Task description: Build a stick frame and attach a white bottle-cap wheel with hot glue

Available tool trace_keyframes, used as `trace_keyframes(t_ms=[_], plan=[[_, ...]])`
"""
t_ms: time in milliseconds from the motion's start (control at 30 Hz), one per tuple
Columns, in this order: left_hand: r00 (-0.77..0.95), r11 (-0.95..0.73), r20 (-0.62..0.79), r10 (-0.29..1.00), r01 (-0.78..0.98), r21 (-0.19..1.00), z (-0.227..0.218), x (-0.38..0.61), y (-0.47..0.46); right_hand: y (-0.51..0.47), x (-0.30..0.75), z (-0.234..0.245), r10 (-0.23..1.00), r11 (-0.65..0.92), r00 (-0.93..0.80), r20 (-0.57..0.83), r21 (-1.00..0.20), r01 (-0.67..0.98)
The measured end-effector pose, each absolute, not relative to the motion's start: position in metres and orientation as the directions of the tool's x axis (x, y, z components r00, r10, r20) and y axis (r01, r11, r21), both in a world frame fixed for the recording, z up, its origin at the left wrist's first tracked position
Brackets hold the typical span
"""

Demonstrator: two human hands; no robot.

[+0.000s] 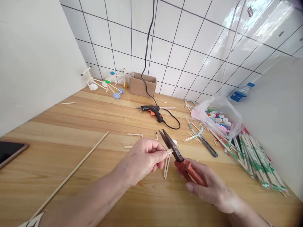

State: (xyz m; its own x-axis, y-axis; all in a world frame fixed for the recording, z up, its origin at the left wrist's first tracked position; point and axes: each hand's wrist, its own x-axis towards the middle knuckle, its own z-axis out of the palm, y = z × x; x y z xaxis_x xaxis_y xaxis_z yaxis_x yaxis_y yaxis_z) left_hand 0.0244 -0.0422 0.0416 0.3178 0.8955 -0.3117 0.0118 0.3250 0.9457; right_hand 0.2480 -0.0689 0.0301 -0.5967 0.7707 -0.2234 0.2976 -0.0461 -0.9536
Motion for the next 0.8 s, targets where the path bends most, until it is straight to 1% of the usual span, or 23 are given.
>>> trace_keyframes(t_ms=[100, 200, 267, 367, 600, 800], plan=[[0.337, 0.304, -0.3, 0.892, 0.042, 0.952, 0.041, 0.024, -0.044, -0.069, 0.248, 0.031, 0.759, -0.085, -0.606, -0.238, -0.959, 0.271], [0.349, 0.286, -0.291, 0.891, 0.068, 0.956, 0.042, 0.023, -0.044, -0.071, 0.25, 0.028, 0.746, -0.166, -0.602, -0.285, -0.955, 0.246], [0.355, 0.264, -0.274, 0.894, 0.078, 0.961, 0.042, 0.022, -0.044, -0.073, 0.25, 0.025, 0.752, -0.192, -0.581, -0.31, -0.947, 0.257], [0.359, 0.238, -0.254, 0.898, 0.088, 0.967, 0.042, 0.021, -0.045, -0.074, 0.247, 0.023, 0.788, -0.137, -0.539, -0.299, -0.938, 0.32], [0.361, 0.165, -0.197, 0.912, 0.117, 0.979, 0.048, 0.02, -0.049, -0.076, 0.234, 0.031, 0.843, 0.016, -0.499, -0.199, -0.919, 0.395], [0.365, 0.16, -0.2, 0.909, 0.136, 0.978, 0.054, 0.02, -0.052, -0.079, 0.232, 0.033, 0.855, 0.062, -0.479, -0.2, -0.876, 0.478]])
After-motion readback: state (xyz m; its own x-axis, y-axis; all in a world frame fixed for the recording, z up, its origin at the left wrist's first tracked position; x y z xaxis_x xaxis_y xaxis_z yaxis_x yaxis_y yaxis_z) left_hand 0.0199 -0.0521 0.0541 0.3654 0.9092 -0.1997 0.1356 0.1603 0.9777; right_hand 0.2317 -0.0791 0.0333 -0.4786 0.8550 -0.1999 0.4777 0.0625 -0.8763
